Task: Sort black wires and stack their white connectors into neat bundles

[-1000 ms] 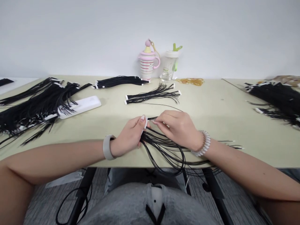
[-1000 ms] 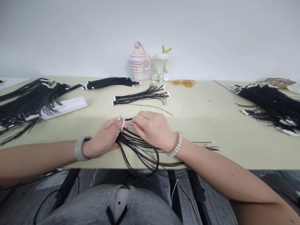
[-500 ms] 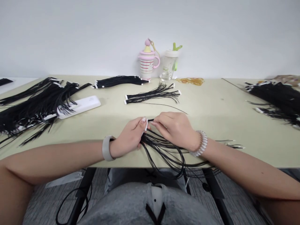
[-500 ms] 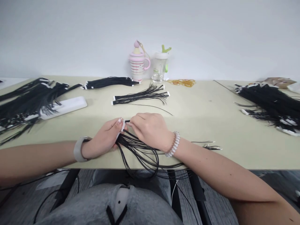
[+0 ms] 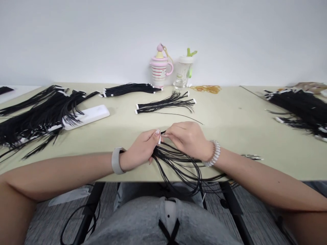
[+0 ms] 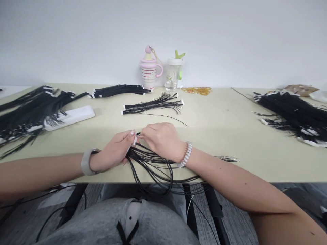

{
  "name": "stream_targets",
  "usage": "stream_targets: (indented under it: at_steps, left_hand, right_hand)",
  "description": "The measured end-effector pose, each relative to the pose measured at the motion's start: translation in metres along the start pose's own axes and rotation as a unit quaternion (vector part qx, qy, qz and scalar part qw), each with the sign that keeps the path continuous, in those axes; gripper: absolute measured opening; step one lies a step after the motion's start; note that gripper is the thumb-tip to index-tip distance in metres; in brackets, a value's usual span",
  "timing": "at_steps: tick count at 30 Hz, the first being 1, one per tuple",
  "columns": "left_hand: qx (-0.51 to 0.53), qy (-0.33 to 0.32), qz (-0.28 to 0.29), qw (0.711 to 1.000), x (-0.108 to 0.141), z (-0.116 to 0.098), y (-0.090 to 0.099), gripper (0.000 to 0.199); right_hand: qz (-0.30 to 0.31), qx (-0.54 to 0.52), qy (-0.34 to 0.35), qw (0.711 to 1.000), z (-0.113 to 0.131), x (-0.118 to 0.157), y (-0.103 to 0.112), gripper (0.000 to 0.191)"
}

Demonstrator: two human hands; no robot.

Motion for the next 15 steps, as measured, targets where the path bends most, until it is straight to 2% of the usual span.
stream_targets:
  at_steps: [6,10,13,15]
  left_hand:
    - [0.049,0.005,-0.024,0.998,-0.002,0.003,0.001,0.038]
    - [0.152,0.008,-0.099,0.983,-0.006,0.006,0.006,0.034]
    - [0.199,0.019,-0.146,0.969,-0.008,0.007,0.008,0.031]
    - [0.207,0.027,-0.152,0.966,-0.008,0.006,0.008,0.029]
  right_hand:
    - [0.017,0.004,-0.001,1.000,-0.005,-0.004,0.008,0.025]
    - [0.008,0.028,-0.079,0.996,-0.036,0.001,0.037,0.035]
    - [0.078,0.005,-0.126,0.989,-0.060,0.008,0.054,0.034]
    - [0.068,-0.014,-0.120,0.990,-0.059,0.011,0.065,0.028]
Point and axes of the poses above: each hand's wrist, its own x-axis away from the middle knuckle, its own y-axis out of the back of the hand, z = x × y, the point moved 5 cm from there along -x, towards the middle knuckle, and after that the axes turned 13 degrees about z, right-handed, at the moved point
